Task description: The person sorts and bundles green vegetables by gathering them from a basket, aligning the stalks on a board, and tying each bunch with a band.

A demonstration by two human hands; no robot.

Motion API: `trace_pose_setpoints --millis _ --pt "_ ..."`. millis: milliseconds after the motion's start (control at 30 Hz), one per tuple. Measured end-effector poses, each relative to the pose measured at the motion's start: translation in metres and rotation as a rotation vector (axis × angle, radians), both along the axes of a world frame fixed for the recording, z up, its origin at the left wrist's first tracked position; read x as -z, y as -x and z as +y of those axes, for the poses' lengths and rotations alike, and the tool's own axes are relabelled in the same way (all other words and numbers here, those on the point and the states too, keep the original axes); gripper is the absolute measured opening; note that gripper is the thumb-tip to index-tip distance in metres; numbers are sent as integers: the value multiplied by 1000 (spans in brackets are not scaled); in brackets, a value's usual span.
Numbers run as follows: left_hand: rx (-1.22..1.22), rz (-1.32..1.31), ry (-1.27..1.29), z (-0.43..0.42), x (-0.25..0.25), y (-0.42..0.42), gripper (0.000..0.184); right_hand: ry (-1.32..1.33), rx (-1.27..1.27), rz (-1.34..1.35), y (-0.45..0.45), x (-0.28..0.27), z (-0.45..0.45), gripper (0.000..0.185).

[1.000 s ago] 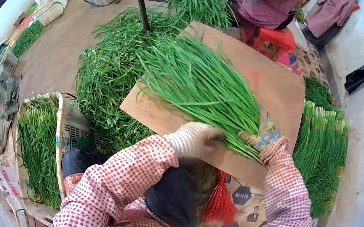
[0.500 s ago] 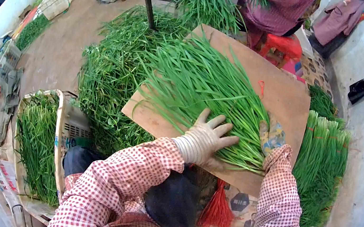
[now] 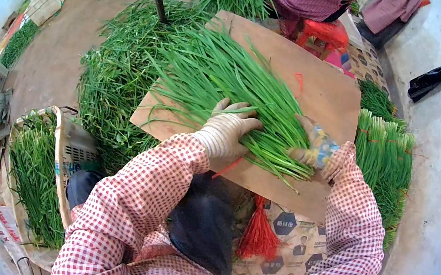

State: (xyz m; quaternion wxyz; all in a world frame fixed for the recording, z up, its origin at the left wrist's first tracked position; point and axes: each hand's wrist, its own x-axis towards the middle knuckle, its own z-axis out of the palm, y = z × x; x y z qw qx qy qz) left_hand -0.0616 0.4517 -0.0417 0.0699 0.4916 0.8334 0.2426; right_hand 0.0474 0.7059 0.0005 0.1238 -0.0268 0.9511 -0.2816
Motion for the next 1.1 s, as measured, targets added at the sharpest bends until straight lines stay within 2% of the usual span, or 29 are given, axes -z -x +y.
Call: trace_pose_setpoints --millis 33,133,167,200,267,300,333,400,433,467,533,600,633,700,800,867,933,967,1000,1100 --pt "-1 9 -14 -2 4 0 61 -128 -3 -86 2 -11 -12 114" --pt "17 23 -73 -11 7 -1 61 -175 109 20 -8 -1 -25 113" --pt "39 33 -115 -13 7 0 60 -132 206 70 -7 6 -26 99" --pt "40 39 -116 -14 7 2 60 -131 208 77 -2 14 -21 99" --pt "38 -121 -220 -17 9 5 57 -95 433 42 6 34 -8 77" --pt "24 -52 -266 -16 6 4 46 -184 407 149 5 40 -7 62" --pt "23 -52 -262 -14 8 5 46 -179 407 148 5 43 -5 62" --pt "-305 -307 -339 -5 18 6 33 -114 434 199 4 46 -2 61" --pt "-340 -262 -434 2 22 9 26 -113 434 200 5 45 -1 61" --pt "-340 -261 -433 7 27 11 26 -135 422 213 5 44 -2 60" --pt "-466 -271 -362 14 19 13 25 -152 411 225 4 49 0 60" --pt "-467 -339 -315 21 12 16 29 -199 345 403 5 63 7 60" --pt "-500 -334 -193 24 0 14 34 -194 348 404 5 62 6 60" --pt "-563 -355 -28 34 -12 13 45 -125 415 222 6 57 6 61" --pt "-613 -328 75 46 -16 12 41 -181 427 234 5 55 2 62" --pt "-628 -305 66 48 -10 12 37 -176 425 231 5 51 1 62" --pt "-698 -441 -65 46 -5 15 34 -172 429 221 3 52 1 63" --pt "-692 -568 -210 41 1 19 29 -181 424 244 3 56 3 64" --pt "-702 -619 -218 34 -13 21 27 -177 420 257 4 57 3 65" --pt "-689 -602 -340 9 4 52 26 -198 442 220 5 50 0 67"
